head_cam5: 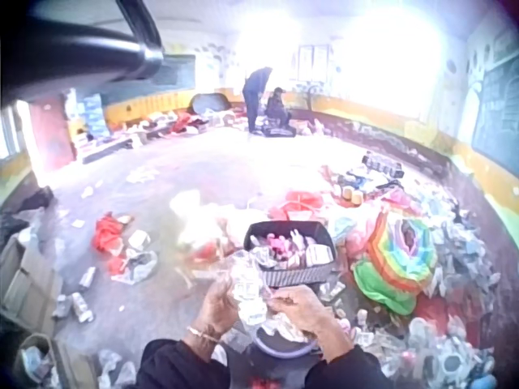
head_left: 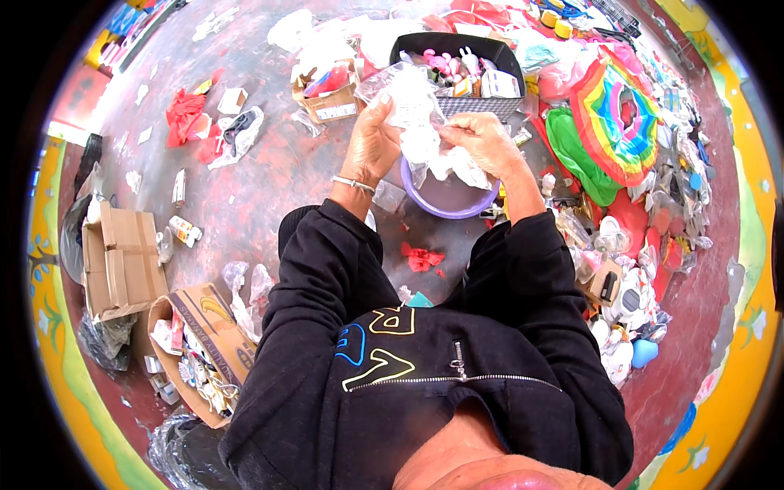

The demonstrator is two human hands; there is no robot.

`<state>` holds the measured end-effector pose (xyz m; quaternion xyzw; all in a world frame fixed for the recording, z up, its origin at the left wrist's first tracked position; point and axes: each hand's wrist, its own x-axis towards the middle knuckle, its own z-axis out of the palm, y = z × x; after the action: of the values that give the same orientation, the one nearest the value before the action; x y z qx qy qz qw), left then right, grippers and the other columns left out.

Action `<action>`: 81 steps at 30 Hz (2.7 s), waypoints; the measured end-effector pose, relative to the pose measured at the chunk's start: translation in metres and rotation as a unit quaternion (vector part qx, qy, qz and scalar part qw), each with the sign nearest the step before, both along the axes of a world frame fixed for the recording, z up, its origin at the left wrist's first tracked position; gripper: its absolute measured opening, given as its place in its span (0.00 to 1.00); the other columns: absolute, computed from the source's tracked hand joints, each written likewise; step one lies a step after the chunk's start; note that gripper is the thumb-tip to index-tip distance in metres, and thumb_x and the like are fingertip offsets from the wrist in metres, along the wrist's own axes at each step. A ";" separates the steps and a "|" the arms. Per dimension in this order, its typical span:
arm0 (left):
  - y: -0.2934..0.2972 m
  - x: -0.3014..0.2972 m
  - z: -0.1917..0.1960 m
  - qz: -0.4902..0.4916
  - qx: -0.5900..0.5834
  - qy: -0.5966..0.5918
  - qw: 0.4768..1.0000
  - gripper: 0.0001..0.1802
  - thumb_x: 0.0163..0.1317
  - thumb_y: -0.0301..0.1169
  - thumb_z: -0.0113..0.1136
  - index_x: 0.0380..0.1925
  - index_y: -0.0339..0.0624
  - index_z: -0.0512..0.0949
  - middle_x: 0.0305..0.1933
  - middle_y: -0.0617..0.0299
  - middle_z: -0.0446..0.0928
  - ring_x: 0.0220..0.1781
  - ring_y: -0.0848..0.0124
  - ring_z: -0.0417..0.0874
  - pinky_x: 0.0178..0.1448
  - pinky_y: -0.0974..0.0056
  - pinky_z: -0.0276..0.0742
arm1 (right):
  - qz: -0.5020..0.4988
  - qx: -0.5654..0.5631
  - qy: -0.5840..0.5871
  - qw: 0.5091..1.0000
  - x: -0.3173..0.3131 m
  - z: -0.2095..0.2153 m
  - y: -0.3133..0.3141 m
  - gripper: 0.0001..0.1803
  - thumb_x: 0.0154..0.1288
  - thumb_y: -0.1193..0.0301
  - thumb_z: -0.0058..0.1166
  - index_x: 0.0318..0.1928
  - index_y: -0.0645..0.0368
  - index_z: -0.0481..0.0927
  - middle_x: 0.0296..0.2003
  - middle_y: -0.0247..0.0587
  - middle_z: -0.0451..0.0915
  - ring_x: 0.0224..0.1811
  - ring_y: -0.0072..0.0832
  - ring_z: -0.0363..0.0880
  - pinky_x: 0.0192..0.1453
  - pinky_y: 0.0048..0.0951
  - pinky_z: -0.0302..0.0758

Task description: The person sits on the floor and wipes various small items, including a yellow box and a white plastic object, using a white cloth. They also handle a clear plastic bag containing a white item, wiping it down before placing it into a purple bucket.

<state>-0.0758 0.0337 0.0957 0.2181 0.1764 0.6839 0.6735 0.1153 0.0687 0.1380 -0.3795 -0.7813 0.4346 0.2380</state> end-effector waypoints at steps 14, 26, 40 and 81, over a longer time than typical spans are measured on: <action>0.019 -0.019 -0.012 0.265 -0.091 0.212 0.936 0.18 0.67 0.41 0.46 0.37 0.35 0.75 0.27 0.69 0.72 0.27 0.81 0.68 0.29 0.75 0.63 | -0.074 0.170 -0.021 0.982 -0.002 0.007 -0.008 0.08 0.55 0.68 0.56 0.29 0.61 0.80 0.22 0.42 0.77 0.24 0.30 0.76 0.32 0.29 0.71; 0.002 0.010 0.003 -0.031 0.035 0.077 0.996 0.32 0.60 0.50 0.54 0.58 0.44 0.61 0.56 0.58 0.69 0.60 0.64 0.67 0.63 0.53 0.63 | -0.061 0.592 -0.138 0.792 -0.040 0.003 -0.033 0.04 0.46 0.69 0.53 0.23 0.54 0.74 0.24 0.32 0.72 0.31 0.27 0.74 0.32 0.28 0.70; 0.006 -0.009 0.015 -0.033 0.014 0.010 0.999 0.34 0.63 0.56 0.43 0.57 0.39 0.64 0.56 0.51 0.70 0.56 0.58 0.73 0.59 0.51 0.70 | 0.083 0.336 -0.120 0.931 -0.018 0.002 -0.044 0.10 0.55 0.67 0.51 0.24 0.61 0.77 0.24 0.44 0.78 0.28 0.35 0.78 0.34 0.34 0.74; -0.004 0.000 0.023 0.058 -0.044 -0.010 0.997 0.30 0.68 0.52 0.33 0.58 0.41 0.63 0.58 0.58 0.69 0.60 0.62 0.69 0.63 0.54 0.65 | -0.002 -0.446 0.318 0.837 -0.029 -0.019 -0.015 0.25 0.60 0.52 0.55 0.40 0.65 0.76 0.27 0.39 0.78 0.25 0.22 0.78 0.28 0.20 0.75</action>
<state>-0.0755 0.0297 0.1187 0.1702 0.2119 0.7156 0.6435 0.0867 0.0534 0.1187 -0.2868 -0.3837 0.8321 0.2793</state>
